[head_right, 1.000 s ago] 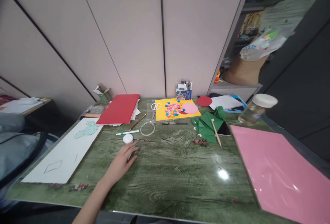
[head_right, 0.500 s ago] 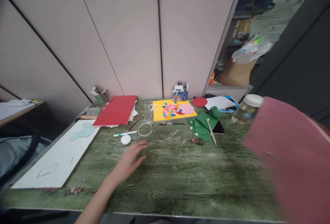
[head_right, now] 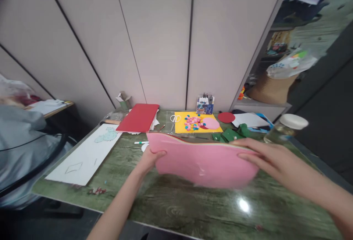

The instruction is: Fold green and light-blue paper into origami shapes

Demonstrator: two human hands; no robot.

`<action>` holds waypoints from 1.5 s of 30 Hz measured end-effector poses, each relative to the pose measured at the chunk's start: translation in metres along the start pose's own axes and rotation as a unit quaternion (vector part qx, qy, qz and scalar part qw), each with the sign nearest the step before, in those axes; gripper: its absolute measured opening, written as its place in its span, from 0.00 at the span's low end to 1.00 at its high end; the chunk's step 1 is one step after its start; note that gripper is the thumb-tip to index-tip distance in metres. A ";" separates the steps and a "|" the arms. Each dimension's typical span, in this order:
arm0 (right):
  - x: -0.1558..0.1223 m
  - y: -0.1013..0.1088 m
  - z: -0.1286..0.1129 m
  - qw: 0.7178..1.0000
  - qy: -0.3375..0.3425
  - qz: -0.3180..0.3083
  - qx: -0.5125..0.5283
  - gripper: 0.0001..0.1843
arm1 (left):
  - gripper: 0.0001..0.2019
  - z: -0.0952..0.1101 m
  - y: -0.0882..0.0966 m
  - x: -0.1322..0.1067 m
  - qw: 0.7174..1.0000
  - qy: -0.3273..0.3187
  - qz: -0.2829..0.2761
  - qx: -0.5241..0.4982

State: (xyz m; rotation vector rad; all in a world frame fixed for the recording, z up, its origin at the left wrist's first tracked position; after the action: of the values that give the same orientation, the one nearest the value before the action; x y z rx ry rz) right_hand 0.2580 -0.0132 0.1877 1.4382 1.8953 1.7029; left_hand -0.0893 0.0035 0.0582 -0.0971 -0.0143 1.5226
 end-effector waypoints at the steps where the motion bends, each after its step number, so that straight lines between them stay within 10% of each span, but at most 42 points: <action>1: 0.006 -0.009 0.007 0.999 -0.017 -0.038 0.020 0.15 | 0.25 -0.002 0.006 -0.004 1.000 -0.006 0.026 0.008; 13: -0.013 -0.086 0.037 0.954 -0.193 0.133 0.188 0.28 | 0.19 -0.024 0.029 -0.027 0.990 -0.013 0.104 0.099; 20: -0.003 -0.054 -0.017 0.981 0.040 0.188 -0.039 0.21 | 0.17 -0.026 0.030 -0.030 0.988 -0.009 0.101 0.116; 25: 0.027 -0.056 -0.076 0.964 0.240 0.053 -0.104 0.18 | 0.13 -0.027 0.028 -0.032 0.988 -0.001 0.096 0.121; 34: 0.069 -0.064 -0.088 0.957 0.267 -0.056 -0.097 0.13 | 0.15 -0.025 0.029 -0.033 0.989 0.021 0.085 0.116; 45: 0.070 -0.072 -0.080 0.906 0.386 -0.015 -0.170 0.19 | 0.15 -0.019 0.025 -0.032 0.984 0.081 0.118 0.107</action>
State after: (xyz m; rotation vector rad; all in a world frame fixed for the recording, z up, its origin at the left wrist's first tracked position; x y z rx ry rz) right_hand 0.1305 -0.0012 0.1805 0.6241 1.7443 2.6822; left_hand -0.1147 -0.0280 0.0392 -0.0517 0.2994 1.7382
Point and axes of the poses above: each hand's wrist, its own x-axis towards the middle knuckle, its own y-axis out of the back of the hand, z = x × y, the point moved 3 cm from there along x, towards the middle knuckle, and after that the axes turned 5 degrees about y, right-handed, at the moved point
